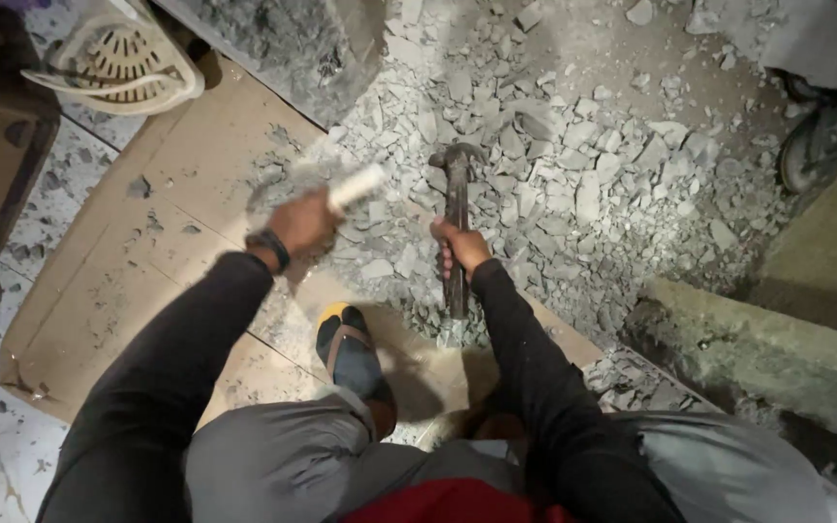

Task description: Breaking up concrete on the floor using a hammer and a chisel

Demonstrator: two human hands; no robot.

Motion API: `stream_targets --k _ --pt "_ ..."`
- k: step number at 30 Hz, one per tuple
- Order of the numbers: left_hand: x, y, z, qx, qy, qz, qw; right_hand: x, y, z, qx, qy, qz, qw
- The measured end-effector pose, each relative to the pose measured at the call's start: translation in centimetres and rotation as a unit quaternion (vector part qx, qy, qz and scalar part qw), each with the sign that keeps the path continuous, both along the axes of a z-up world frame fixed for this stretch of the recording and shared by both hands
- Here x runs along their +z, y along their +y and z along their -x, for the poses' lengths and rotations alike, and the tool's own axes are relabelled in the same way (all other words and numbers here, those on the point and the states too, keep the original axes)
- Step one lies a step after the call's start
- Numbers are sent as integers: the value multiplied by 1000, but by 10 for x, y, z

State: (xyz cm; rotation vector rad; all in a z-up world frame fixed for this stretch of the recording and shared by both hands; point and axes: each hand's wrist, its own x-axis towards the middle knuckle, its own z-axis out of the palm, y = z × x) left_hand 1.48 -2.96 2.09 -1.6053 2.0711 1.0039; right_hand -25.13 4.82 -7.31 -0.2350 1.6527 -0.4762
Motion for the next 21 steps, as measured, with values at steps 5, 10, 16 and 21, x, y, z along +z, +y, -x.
stream_targets --k 5,10,16,21 --pt "41 -38 -5 68 -36 56 996 27 -4 -2 -3 3 8 1000" --pt "-6 -19 -30 -80 -90 39 992 46 -8 -1 8 -10 12 1000" --pt "-18 -14 -24 -67 -61 -13 996 24 -4 2 24 -1 0 1000" --pt "-19 -34 -19 1 -60 111 992 24 -4 2 29 17 -3 999"
